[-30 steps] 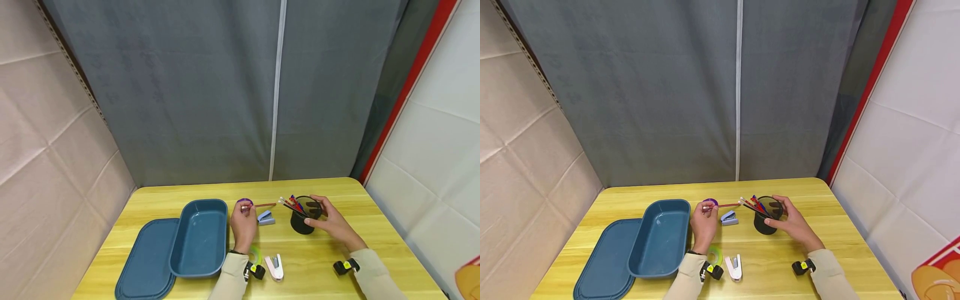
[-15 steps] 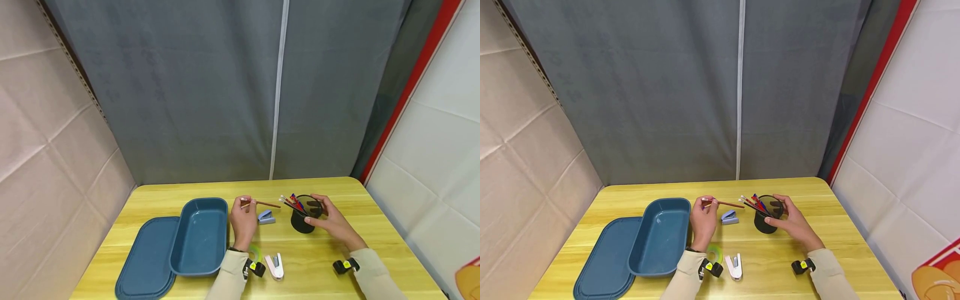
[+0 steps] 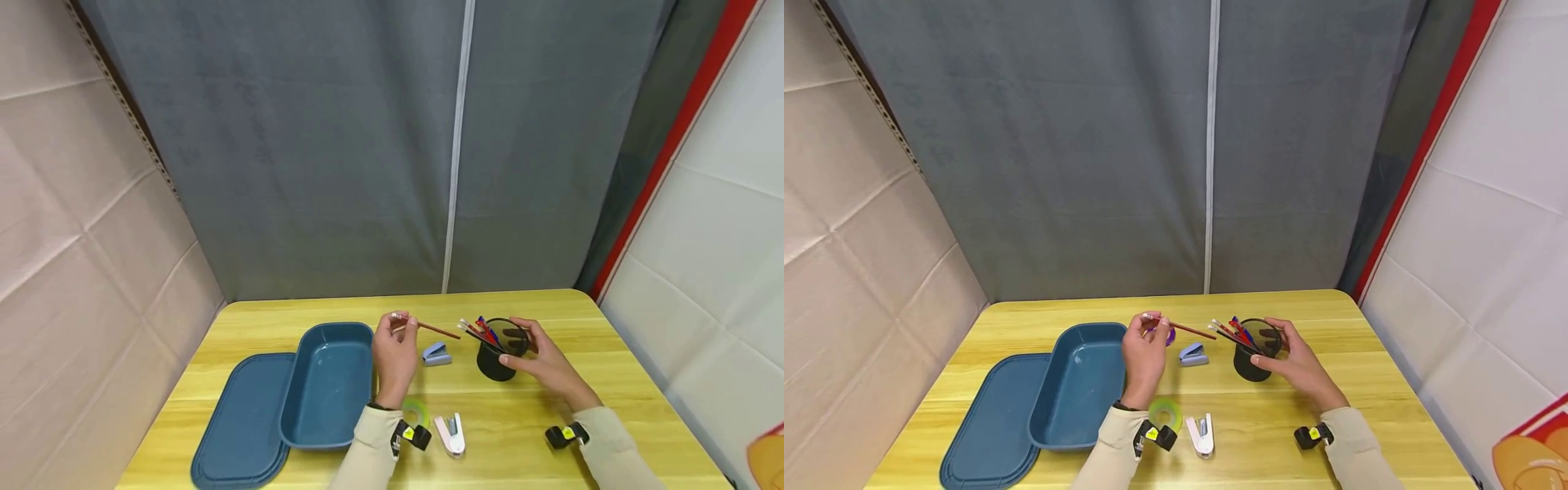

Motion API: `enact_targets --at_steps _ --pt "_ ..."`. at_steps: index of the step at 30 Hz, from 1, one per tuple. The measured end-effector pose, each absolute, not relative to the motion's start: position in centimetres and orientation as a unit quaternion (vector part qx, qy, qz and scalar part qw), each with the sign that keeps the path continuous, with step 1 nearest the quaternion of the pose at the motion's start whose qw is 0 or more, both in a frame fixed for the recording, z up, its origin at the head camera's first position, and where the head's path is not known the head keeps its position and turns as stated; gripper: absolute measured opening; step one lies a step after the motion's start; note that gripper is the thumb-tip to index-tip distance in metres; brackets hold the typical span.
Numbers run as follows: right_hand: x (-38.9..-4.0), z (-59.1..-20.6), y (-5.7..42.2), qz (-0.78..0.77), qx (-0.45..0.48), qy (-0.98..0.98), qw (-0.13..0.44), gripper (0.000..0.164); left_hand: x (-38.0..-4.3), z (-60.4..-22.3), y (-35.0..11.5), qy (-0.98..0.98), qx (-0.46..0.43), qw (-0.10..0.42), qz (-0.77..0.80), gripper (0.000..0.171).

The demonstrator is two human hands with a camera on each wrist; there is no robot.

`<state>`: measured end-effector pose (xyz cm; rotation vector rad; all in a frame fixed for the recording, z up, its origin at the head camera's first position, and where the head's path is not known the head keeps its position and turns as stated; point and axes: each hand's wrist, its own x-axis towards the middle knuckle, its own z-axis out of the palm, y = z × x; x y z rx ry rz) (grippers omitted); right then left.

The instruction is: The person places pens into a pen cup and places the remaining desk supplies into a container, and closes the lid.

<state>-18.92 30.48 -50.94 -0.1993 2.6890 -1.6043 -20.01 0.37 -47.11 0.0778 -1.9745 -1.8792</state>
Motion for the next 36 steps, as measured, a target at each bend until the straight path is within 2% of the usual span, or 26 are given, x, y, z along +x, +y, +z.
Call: enact_targets --at_steps 11,26,36 --pt "-18.8 -50.8 30.6 -0.501 -0.06 0.863 0.009 0.087 -19.9 -45.9 0.2 -0.667 0.013 0.206 -0.716 0.019" --pt "-19.3 -51.1 30.8 -0.506 -0.067 0.86 0.006 0.088 -19.3 -42.8 1.1 -0.626 -0.058 0.214 -0.747 0.019" --pt "-19.2 -51.1 30.8 -0.509 -0.064 0.859 0.007 0.087 -18.8 -42.7 2.7 -0.653 -0.083 0.19 -0.729 0.017"
